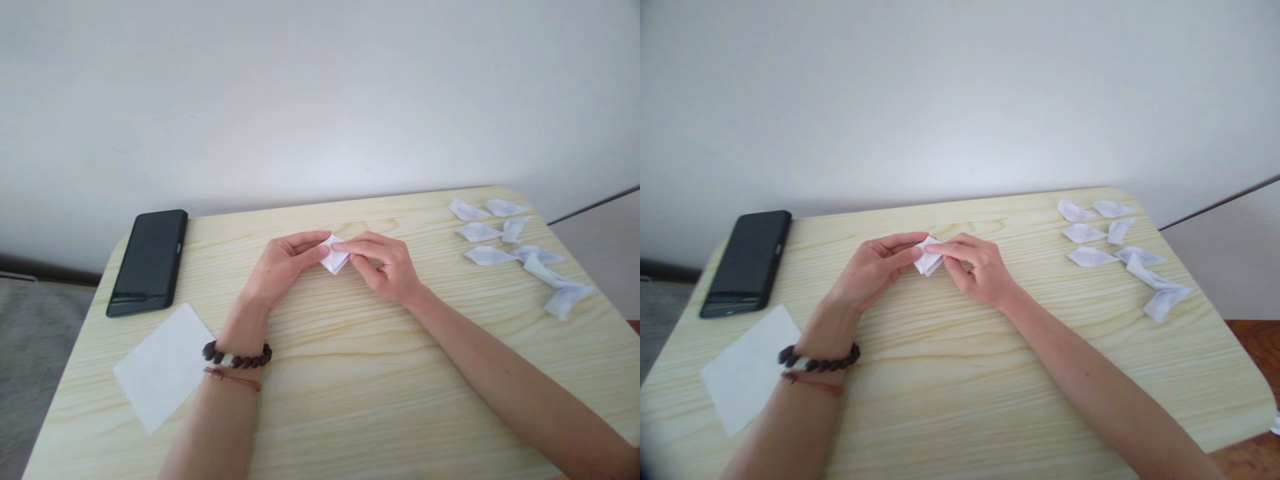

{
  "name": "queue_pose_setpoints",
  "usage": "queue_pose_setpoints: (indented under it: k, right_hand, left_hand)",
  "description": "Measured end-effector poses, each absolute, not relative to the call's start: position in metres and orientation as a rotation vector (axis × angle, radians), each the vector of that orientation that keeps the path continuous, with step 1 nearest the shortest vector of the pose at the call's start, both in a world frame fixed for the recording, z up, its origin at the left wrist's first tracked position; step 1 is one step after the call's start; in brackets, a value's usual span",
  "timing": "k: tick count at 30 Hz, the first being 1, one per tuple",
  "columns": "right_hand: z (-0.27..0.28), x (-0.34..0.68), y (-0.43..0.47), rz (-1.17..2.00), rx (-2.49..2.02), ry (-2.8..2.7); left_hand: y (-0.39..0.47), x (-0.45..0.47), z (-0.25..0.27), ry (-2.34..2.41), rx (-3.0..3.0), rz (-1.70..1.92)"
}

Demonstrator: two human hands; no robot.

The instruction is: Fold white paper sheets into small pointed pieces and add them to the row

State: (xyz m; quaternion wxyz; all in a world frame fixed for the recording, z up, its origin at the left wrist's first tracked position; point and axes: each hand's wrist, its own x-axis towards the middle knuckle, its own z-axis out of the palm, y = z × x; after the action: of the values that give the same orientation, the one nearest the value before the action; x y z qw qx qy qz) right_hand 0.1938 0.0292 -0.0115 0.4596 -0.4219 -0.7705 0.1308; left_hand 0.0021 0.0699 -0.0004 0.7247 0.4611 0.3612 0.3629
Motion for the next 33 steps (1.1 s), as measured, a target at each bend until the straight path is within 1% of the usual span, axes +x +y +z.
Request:
queue_pose_setpoints:
  k: [4,8,16,20,28,33]
  right_hand:
    - [-0.011,0.192,0.028,0.308,-1.073,-1.828]
    - [-0.014,0.190,0.028,0.324,-1.149,-1.748]
    - [-0.014,0.188,0.027,0.205,-1.282,-1.691]
    - [-0.016,0.188,0.027,0.175,-1.260,-1.717]
    - [-0.019,0.187,0.026,0.052,-1.228,-1.771]
    - [-0.020,0.187,0.026,0.073,-1.219,-1.760]
  left_hand:
    - [0.070,0.002,-0.001,0.780,1.024,0.824]
    - [0.070,0.000,-0.002,0.756,1.098,0.774]
    - [0.069,0.002,0.000,0.711,1.256,0.687]
    - [0.067,0.011,-0.004,0.821,1.351,0.814]
    - [0.058,0.026,-0.005,1.136,1.773,1.022]
    - [0.055,0.031,-0.005,1.191,1.772,1.111]
